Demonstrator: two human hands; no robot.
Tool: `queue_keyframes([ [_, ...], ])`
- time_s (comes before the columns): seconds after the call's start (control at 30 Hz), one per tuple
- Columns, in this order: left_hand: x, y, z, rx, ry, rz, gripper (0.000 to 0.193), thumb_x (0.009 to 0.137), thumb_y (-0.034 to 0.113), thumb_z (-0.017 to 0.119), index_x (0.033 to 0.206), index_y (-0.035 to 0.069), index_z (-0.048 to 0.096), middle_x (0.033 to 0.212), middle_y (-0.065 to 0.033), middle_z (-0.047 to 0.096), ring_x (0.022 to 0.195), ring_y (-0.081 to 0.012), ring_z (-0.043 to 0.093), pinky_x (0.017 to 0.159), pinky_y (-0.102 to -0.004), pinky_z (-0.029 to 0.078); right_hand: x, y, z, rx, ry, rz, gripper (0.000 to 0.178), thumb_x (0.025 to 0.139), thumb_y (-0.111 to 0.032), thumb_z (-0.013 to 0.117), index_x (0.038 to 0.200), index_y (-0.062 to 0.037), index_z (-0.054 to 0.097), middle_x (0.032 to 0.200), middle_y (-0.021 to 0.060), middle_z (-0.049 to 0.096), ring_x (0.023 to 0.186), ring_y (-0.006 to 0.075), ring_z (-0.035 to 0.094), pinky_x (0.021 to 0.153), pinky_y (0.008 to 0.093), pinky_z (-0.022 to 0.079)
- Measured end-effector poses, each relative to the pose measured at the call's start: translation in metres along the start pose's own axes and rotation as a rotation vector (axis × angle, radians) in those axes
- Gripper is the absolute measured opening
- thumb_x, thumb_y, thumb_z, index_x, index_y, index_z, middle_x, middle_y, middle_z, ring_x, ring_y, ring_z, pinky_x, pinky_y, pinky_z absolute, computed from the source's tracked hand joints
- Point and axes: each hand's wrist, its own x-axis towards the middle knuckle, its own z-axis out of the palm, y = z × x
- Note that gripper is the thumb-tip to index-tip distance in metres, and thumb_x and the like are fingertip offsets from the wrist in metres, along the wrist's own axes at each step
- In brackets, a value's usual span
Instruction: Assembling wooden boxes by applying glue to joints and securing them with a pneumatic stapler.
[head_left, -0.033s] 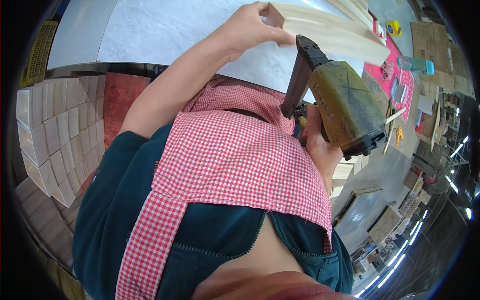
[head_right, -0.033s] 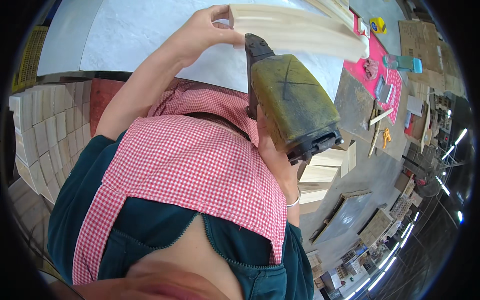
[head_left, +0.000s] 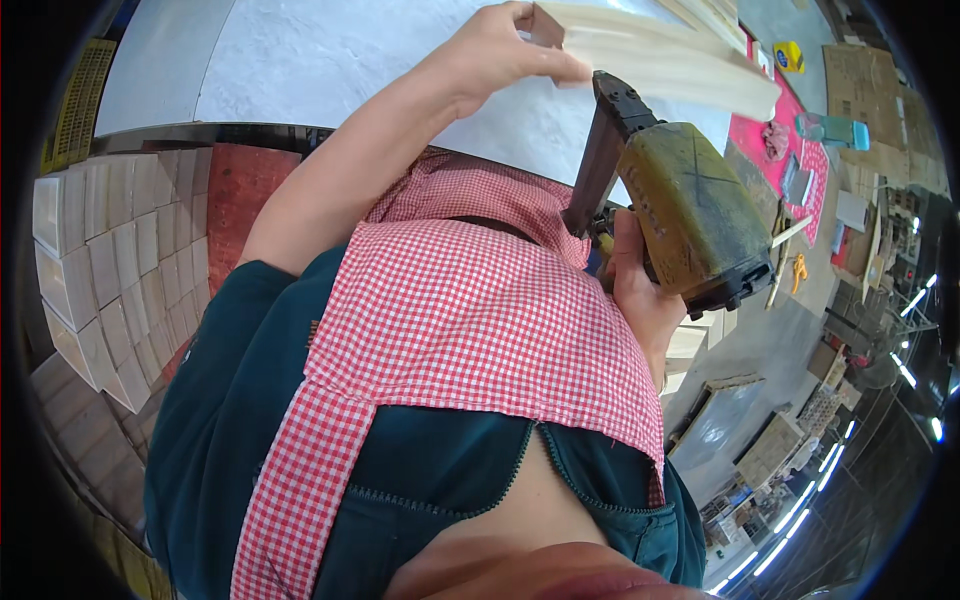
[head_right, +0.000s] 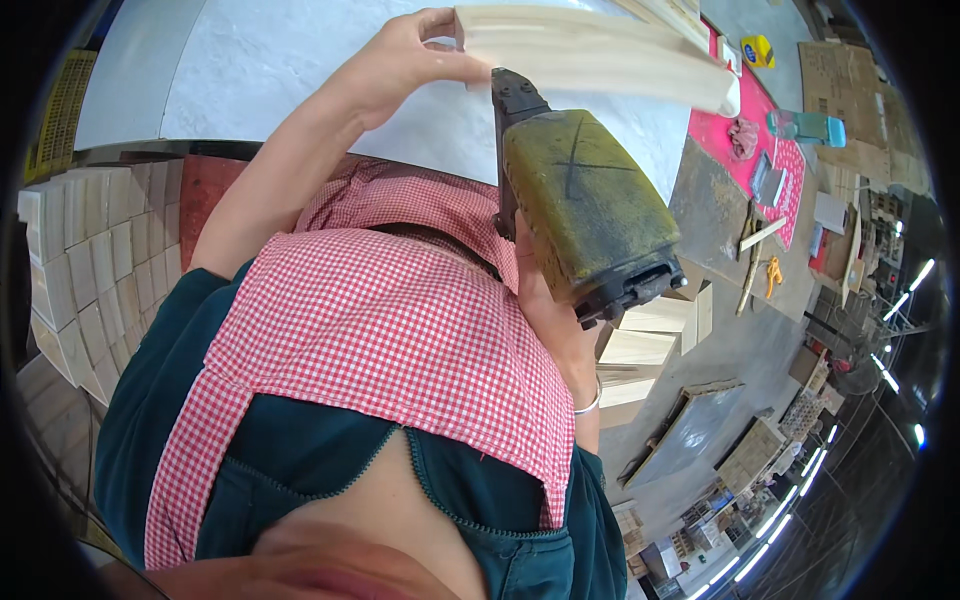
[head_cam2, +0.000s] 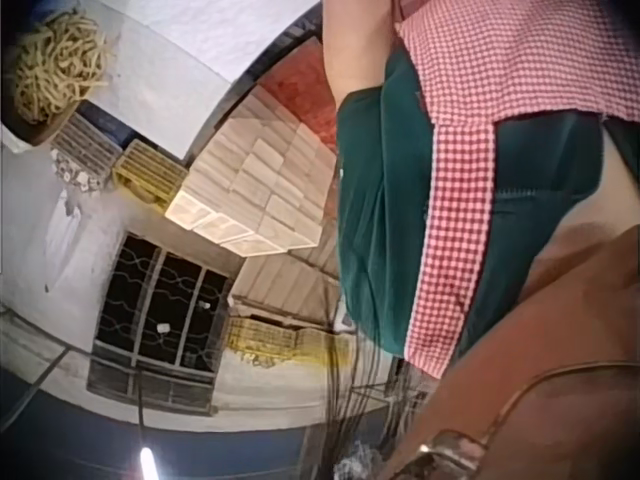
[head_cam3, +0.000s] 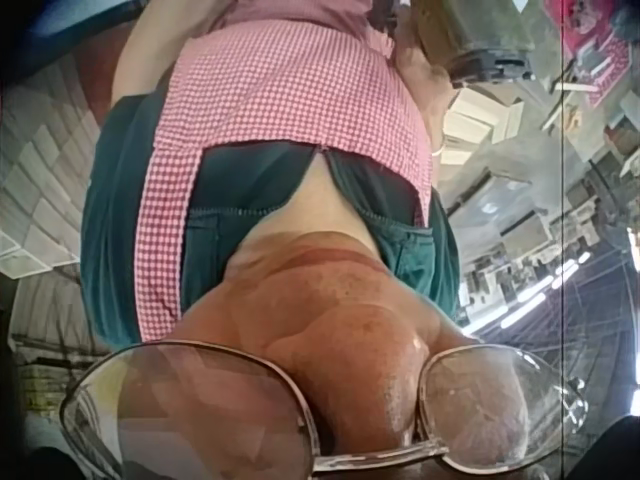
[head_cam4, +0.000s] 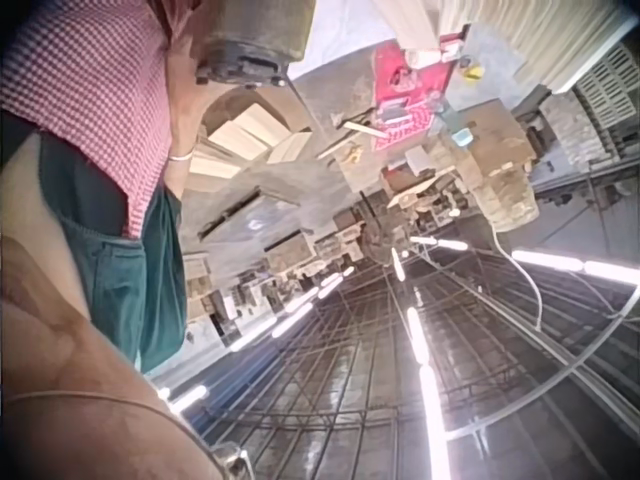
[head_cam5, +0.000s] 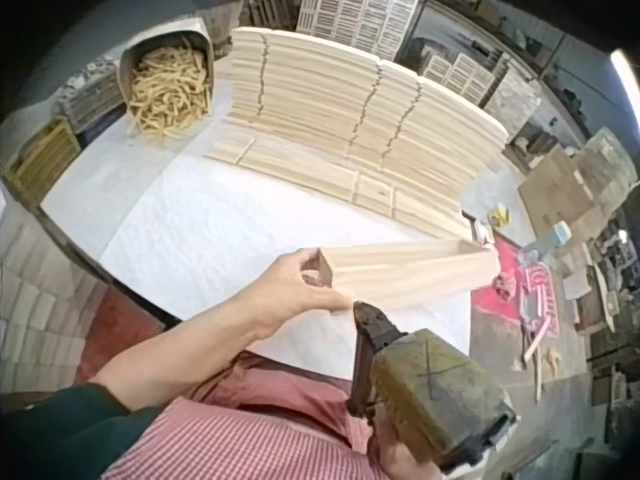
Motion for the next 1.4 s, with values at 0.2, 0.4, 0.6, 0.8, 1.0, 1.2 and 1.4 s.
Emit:
queue_keyframes([
  [0.2, -0.002, 0.008, -0.003, -0.234, -0.019, -0.125, 0.044, 0.078, 0.003, 0.079, 0.114, -0.009, 0.056, 0.099, -0.0146, 0.063, 0.088, -0.0205, 0.063, 0.077, -0.0249, 0.053, 0.003, -0.014, 0.001, 0.112, 0.088, -0.094, 0.055, 0.089, -0.026, 0.074, 0.139, -0.0143, 0.056, 0.135, 0.0153, 0.061, 0.115, 0.0314, 0.066, 0.086, 0.0357, 0.061],
  [0.4, -0.005, 0.011, -0.003, -0.302, -0.036, -0.127, 0.035, 0.080, 0.003, 0.079, 0.105, -0.007, 0.058, 0.097, -0.0140, 0.063, 0.088, -0.0207, 0.063, 0.079, -0.0243, 0.052, 0.007, -0.023, 0.002, 0.120, 0.153, -0.116, 0.053, 0.086, -0.022, 0.078, 0.131, -0.0035, 0.058, 0.125, 0.0190, 0.066, 0.110, 0.0314, 0.069, 0.082, 0.0353, 0.062],
  [0.6, -0.002, 0.008, -0.004, -0.315, -0.072, -0.134, 0.033, 0.080, 0.003, 0.080, 0.103, -0.006, 0.058, 0.095, -0.0139, 0.063, 0.088, -0.0212, 0.063, 0.079, -0.0244, 0.052, 0.009, -0.022, 0.005, 0.172, 0.174, -0.119, 0.053, 0.086, -0.021, 0.077, 0.132, -0.0042, 0.057, 0.125, 0.0194, 0.066, 0.109, 0.0315, 0.069, 0.081, 0.0356, 0.063],
  [0.8, -0.003, 0.009, -0.004, -0.323, -0.059, -0.142, 0.035, 0.080, 0.003, 0.080, 0.105, -0.007, 0.058, 0.096, -0.0143, 0.063, 0.088, -0.0217, 0.063, 0.080, -0.0251, 0.052, 0.009, -0.020, 0.004, 0.144, 0.166, -0.125, 0.052, 0.086, -0.021, 0.077, 0.131, -0.0028, 0.057, 0.124, 0.0196, 0.066, 0.108, 0.0311, 0.069, 0.081, 0.0358, 0.063],
  [1.0, -0.005, 0.009, -0.002, -0.313, -0.033, -0.165, 0.033, 0.080, 0.003, 0.079, 0.104, -0.006, 0.058, 0.097, -0.0137, 0.063, 0.088, -0.0204, 0.063, 0.080, -0.0243, 0.051, 0.009, -0.021, 0.005, 0.080, 0.153, -0.125, 0.052, 0.086, -0.018, 0.078, 0.131, -0.0023, 0.057, 0.124, 0.0187, 0.067, 0.108, 0.0303, 0.069, 0.082, 0.0353, 0.062],
  [1.2, -0.013, 0.020, -0.002, -0.248, -0.034, -0.171, 0.051, 0.081, 0.012, 0.082, 0.120, -0.012, 0.059, 0.111, -0.0186, 0.065, 0.093, -0.0172, 0.064, 0.086, -0.0230, 0.055, 0.005, -0.029, -0.002, 0.257, 0.269, -0.034, 0.049, 0.084, -0.014, 0.081, 0.126, -0.0006, 0.061, 0.119, 0.0138, 0.070, 0.105, 0.0268, 0.070, 0.084, 0.0322, 0.060],
  [1.4, 0.005, 0.003, -0.033, -0.149, -0.001, -0.189, 0.049, 0.085, 0.019, 0.081, 0.115, -0.017, 0.064, 0.103, -0.0197, 0.069, 0.097, -0.0181, 0.067, 0.090, -0.0191, 0.053, 0.046, -0.020, -0.054, 0.263, 0.697, -0.113, 0.026, 0.089, -0.013, 0.076, 0.108, 0.0024, 0.067, 0.064, 0.0018, 0.061, 0.049, 0.0065, 0.051, 0.046, 0.0199, 0.038],
])
